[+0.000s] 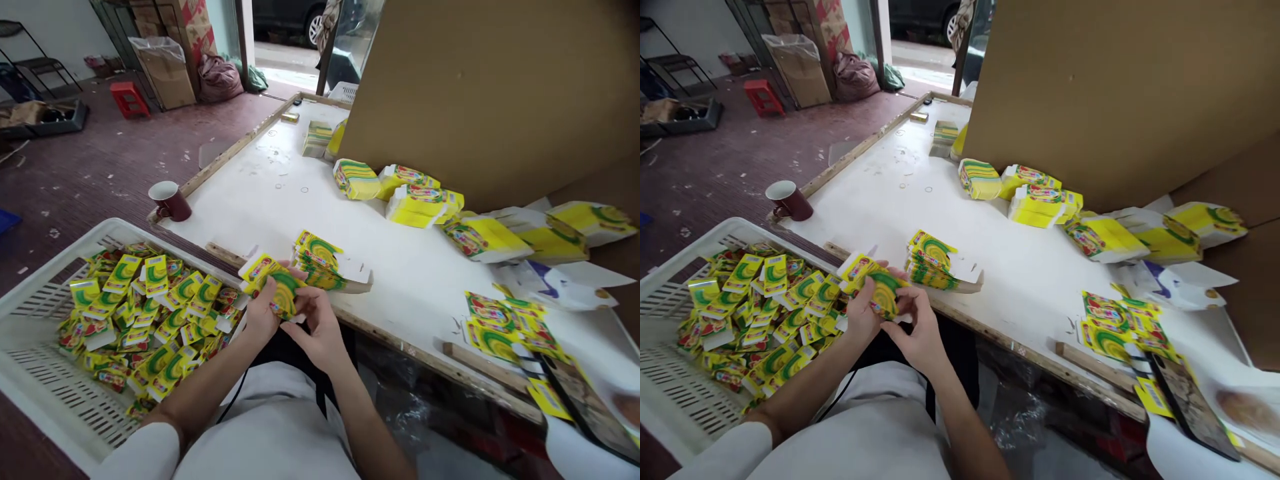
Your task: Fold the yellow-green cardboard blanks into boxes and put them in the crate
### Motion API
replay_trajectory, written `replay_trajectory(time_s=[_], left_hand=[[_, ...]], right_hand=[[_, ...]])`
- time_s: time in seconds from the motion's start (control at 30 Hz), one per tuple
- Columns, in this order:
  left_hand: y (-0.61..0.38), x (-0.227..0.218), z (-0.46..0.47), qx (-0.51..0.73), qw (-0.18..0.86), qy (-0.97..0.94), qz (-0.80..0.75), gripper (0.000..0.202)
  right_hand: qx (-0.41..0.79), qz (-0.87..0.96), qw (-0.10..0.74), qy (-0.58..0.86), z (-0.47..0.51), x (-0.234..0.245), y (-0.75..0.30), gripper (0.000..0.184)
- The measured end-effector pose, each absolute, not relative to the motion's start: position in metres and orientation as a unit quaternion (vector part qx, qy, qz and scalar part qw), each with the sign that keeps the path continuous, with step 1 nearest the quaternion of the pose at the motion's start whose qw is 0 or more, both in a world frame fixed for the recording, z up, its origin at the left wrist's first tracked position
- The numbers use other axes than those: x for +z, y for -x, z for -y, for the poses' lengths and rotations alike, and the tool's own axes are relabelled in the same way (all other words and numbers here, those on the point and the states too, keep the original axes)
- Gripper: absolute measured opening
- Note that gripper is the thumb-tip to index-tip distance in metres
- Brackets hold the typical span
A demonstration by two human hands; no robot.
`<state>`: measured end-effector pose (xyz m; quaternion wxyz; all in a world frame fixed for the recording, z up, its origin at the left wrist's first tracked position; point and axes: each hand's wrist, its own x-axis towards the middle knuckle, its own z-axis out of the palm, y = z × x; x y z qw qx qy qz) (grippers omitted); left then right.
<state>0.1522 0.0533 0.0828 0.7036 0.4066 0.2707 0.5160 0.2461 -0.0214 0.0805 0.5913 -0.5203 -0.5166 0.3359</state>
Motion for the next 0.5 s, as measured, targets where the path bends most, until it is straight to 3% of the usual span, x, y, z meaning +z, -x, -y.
replay_trajectory(time_s=[0.07, 0.13, 0.23, 0.33, 0.5], left_hand=[[-0.145, 0.084, -0.053, 0.527, 0.65, -0.482, -0.258, 0.046], [-0.135, 0.084, -0.054, 0.515, 0.581, -0.596, -0.206, 0.043], [-0.126, 0.081, -0.053, 0.516, 0.477, -0.696, -0.145, 0.034], [-0.125, 0.074, -0.049, 0.51, 0.48, -0.683, -0.205, 0.036], [-0.125, 0.063, -0.044, 0.501, 0.433, -0.731, -0.167, 0.042]], right_hand=[[0.434, 0.438, 0.641, 0.457, 0.02, 0.074, -0.236, 0.039], [0.449, 0.406, 0.66, 0.446, 0.018, 0.07, -0.23, 0.036], [0.36, 0.429, 0.651, 0.512, 0.019, 0.069, -0.226, 0.027], [0.275, 0.457, 0.619, 0.577, 0.023, 0.069, -0.224, 0.038], [0.273, 0.443, 0.61, 0.598, 0.027, 0.068, -0.227, 0.046]])
